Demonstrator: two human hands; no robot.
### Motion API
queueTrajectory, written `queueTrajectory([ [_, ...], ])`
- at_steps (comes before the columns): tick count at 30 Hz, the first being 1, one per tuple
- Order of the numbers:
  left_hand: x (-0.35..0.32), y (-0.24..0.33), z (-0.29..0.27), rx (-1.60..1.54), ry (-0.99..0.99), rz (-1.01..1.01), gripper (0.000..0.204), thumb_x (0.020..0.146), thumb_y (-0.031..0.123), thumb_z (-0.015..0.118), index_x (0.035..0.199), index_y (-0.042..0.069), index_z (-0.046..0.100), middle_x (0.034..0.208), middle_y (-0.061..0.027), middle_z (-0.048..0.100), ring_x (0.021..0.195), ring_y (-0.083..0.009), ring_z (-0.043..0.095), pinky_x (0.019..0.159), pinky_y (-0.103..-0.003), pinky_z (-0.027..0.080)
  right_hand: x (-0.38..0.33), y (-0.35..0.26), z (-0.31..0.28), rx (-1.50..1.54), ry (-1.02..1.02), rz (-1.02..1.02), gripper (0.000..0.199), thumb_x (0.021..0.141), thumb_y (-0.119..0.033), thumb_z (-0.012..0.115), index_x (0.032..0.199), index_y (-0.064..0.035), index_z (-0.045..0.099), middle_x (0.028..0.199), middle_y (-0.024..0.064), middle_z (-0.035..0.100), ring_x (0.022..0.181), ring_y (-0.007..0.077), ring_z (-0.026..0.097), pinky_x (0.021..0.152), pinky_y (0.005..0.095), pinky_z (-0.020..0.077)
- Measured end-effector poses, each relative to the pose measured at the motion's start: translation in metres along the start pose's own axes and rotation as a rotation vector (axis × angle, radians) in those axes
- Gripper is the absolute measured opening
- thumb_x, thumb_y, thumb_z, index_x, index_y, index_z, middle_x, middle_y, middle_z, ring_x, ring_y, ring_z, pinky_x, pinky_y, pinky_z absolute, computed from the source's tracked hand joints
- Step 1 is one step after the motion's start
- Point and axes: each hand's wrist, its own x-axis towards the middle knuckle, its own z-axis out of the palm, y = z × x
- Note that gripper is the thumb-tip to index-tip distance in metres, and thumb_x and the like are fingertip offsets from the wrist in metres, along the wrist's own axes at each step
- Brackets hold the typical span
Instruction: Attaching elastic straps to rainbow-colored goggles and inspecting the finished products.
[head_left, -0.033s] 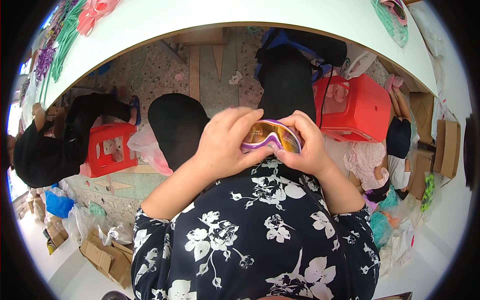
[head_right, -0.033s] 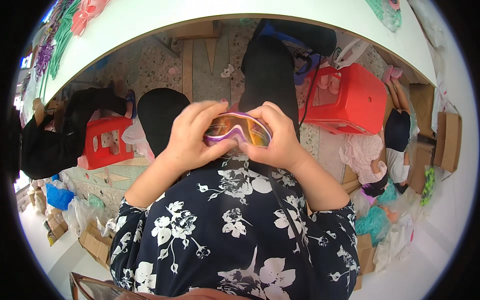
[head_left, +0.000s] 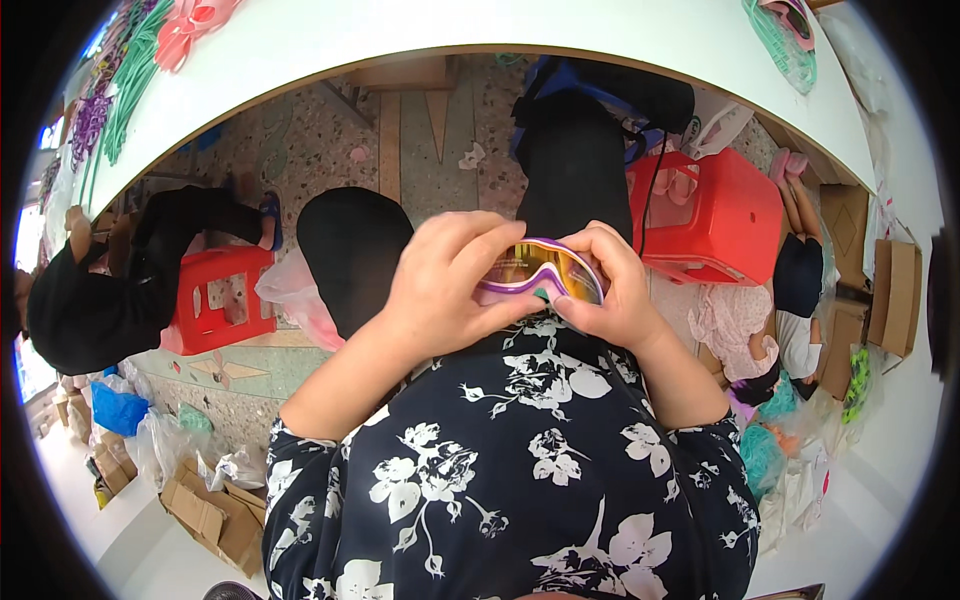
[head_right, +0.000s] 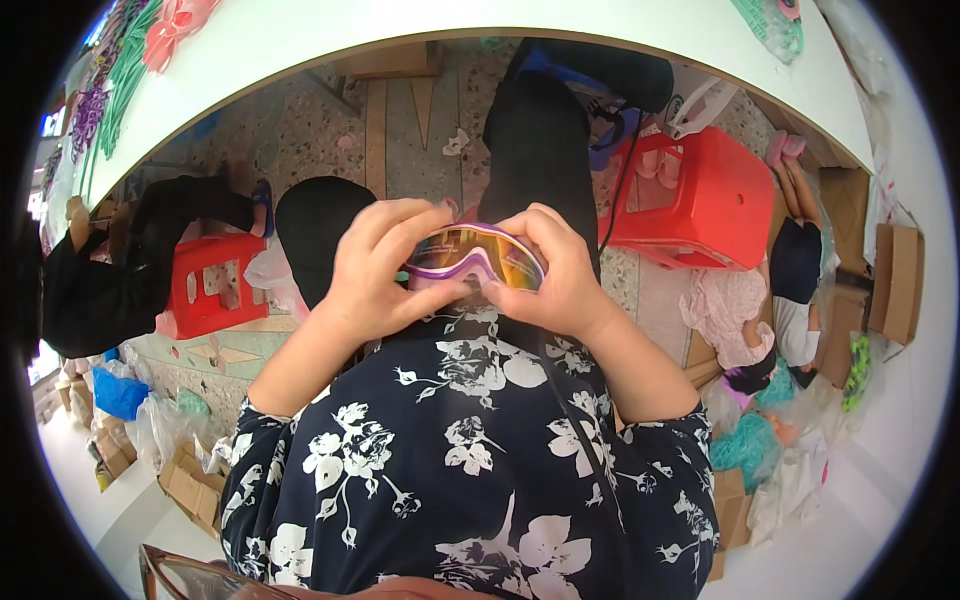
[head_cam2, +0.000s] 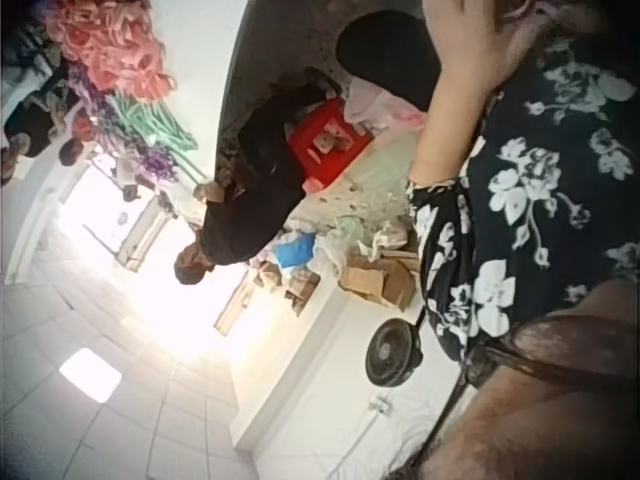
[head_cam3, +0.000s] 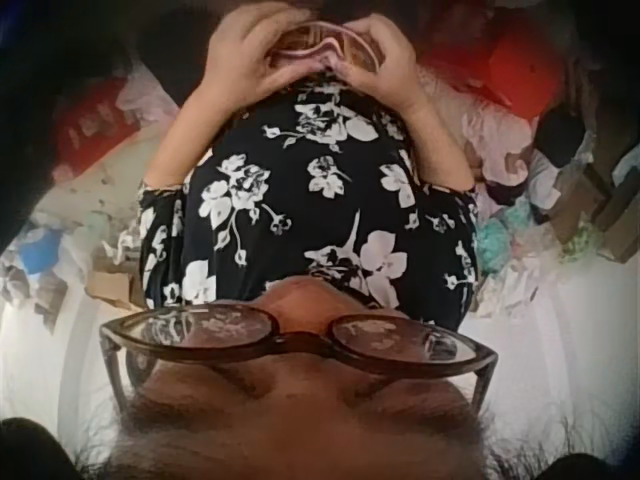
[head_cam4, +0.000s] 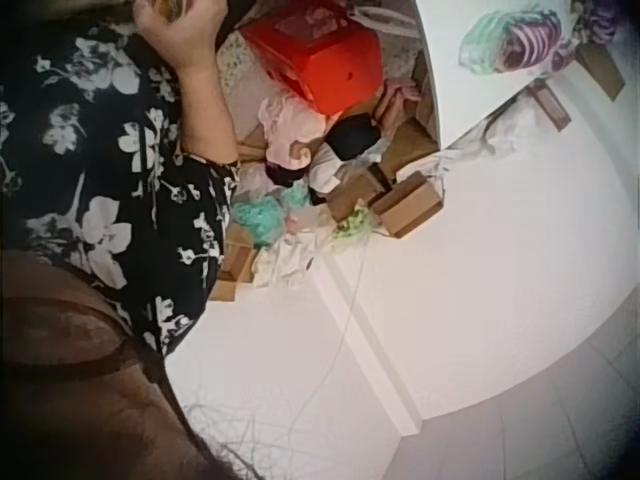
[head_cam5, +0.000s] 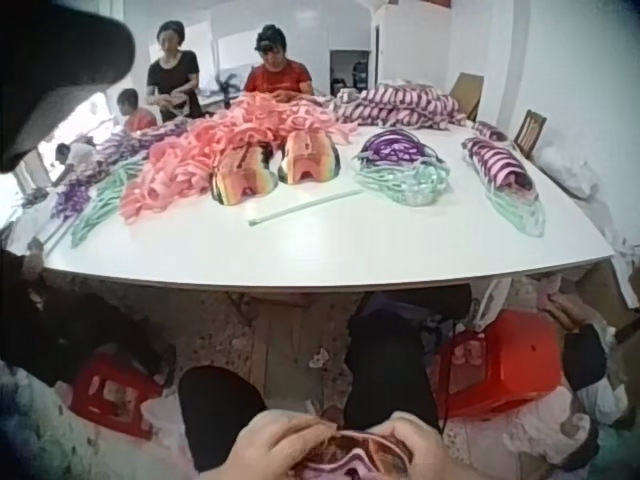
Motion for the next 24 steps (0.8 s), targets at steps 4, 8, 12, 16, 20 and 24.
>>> queueTrajectory([
  [4,0.000,-0.012,-0.010,-0.106,-0.108,0.199,0.034,0.067,0.020,0.087,0.091,0.004,0.069,0.088,-0.0057,0.065,0.081,-0.0244,0.064,0.074,-0.039,0.050,-0.003,0.009,0.004,0.152,-0.026,0.065,0.039,0.070,-0.015,0.080,0.102,0.0001,0.064,0.090,0.0051,0.052,0.079,0.0125,0.053,0.072,0.0245,0.0440],
  [8,-0.002,-0.011,-0.005,-0.051,-0.050,0.321,0.030,0.069,0.017,0.086,0.088,0.004,0.068,0.082,-0.0061,0.061,0.075,-0.0250,0.062,0.068,-0.037,0.050,-0.005,0.010,0.007,0.264,-0.048,0.080,0.038,0.070,-0.014,0.080,0.102,0.0002,0.064,0.090,0.0047,0.051,0.079,0.0114,0.052,0.071,0.0243,0.0433],
  [12,-0.014,-0.005,0.006,-0.037,0.016,0.253,0.027,0.071,0.014,0.085,0.090,0.004,0.067,0.080,-0.0068,0.059,0.072,-0.0254,0.060,0.066,-0.037,0.050,-0.008,0.010,0.013,0.166,-0.022,0.029,0.043,0.070,-0.020,0.074,0.105,0.0016,0.063,0.090,0.0049,0.050,0.077,0.0123,0.050,0.070,0.0249,0.0402],
  [16,-0.029,-0.014,0.019,-0.035,0.051,0.226,0.031,0.070,0.017,0.086,0.091,0.004,0.067,0.082,-0.0065,0.060,0.073,-0.0254,0.060,0.068,-0.037,0.050,-0.006,0.010,0.013,0.005,0.031,-0.069,0.041,0.066,-0.017,0.079,0.100,-0.0002,0.064,0.082,0.0074,0.055,0.073,0.0177,0.053,0.066,0.0280,0.0441],
  [20,-0.023,-0.018,0.006,-0.089,-0.001,0.284,0.047,0.065,0.032,0.088,0.097,0.005,0.067,0.087,-0.0074,0.064,0.077,-0.0254,0.063,0.069,-0.037,0.050,-0.007,0.008,0.007,-0.055,0.025,-0.155,0.043,0.063,-0.017,0.081,0.100,-0.0009,0.065,0.081,0.0095,0.060,0.071,0.0213,0.056,0.064,0.0302,0.0467],
  [24,-0.024,-0.018,-0.008,-0.043,0.016,0.217,0.056,0.064,0.035,0.088,0.106,0.007,0.066,0.099,-0.0061,0.064,0.085,-0.0253,0.064,0.077,-0.039,0.050,-0.009,0.009,0.004,-0.049,0.044,-0.130,0.045,0.063,-0.016,0.081,0.102,-0.0008,0.065,0.081,0.0087,0.059,0.072,0.0209,0.056,0.064,0.0298,0.0467],
])
